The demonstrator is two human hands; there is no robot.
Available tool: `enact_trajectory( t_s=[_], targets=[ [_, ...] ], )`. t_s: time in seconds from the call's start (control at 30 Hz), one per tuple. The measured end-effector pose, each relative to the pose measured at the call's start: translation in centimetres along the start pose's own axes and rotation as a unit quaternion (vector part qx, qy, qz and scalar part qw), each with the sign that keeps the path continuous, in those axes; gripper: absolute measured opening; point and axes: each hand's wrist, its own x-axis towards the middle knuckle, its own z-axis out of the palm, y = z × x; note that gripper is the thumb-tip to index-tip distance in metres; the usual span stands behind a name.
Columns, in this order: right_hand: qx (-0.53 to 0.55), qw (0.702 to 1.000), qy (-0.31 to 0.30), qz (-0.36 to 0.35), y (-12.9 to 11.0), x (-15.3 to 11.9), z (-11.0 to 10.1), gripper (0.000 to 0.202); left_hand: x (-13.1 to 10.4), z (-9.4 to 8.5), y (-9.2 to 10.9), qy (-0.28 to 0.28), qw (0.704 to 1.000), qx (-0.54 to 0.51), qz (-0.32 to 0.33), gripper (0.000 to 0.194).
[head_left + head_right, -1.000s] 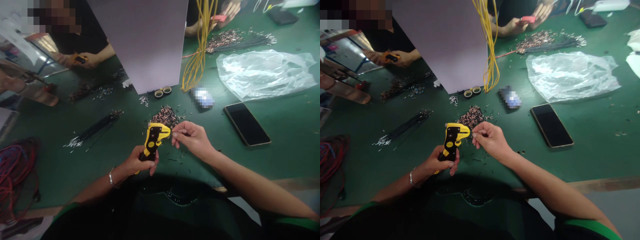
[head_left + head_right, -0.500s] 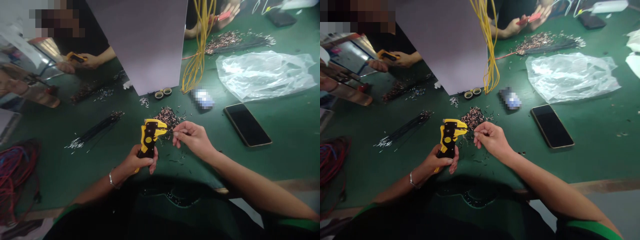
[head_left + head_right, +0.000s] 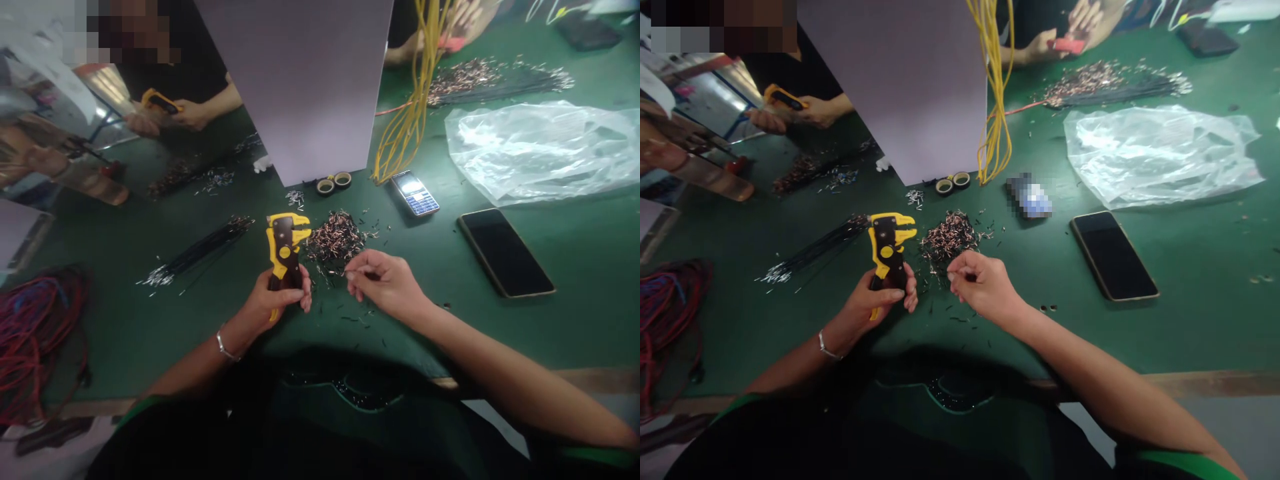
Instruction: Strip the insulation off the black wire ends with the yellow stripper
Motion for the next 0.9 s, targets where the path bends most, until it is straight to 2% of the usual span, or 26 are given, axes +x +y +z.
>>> enact_trajectory(
  t_s=[0.17, 0.43, 0.67, 0.73, 0.8, 0.9],
  targets=[
    [-0.172, 0.976, -0.013, -0.136, 0.7, -0.8, 0.8, 0.006, 0.3, 0.4, -0.5, 0.026, 0.999, 0.020, 0.001, 0.032],
    [-0.241, 0.937, -0.046, -0.249, 1.0, -1.4, 1.4, 0.012, -0.2, 1.0, -1.1, 0.010, 1.000, 0.027, -0.007, 0.033],
    [-0.254, 0.933, -0.062, -0.248, 1.3, -1.4, 1.5, 0.015, -0.4, 0.9, -1.6, 0.017, 0.998, 0.053, -0.015, 0.029],
    [-0.267, 0.935, -0.034, -0.231, 1.1, -1.2, 1.0, 0.014, -0.4, 0.9, -1.5, 0.023, 0.998, 0.060, -0.015, 0.027],
    [-0.258, 0.945, 0.021, -0.200, 0.8, -0.9, 0.4, 0.011, -0.4, 0.8, -1.4, 0.021, 0.997, 0.067, -0.015, 0.025],
    [-0.169, 0.973, 0.091, -0.128, 0.2, -0.3, -0.3, 0.004, -0.4, 0.6, -1.0, -0.008, 0.994, 0.105, -0.008, 0.028]
  ],
)
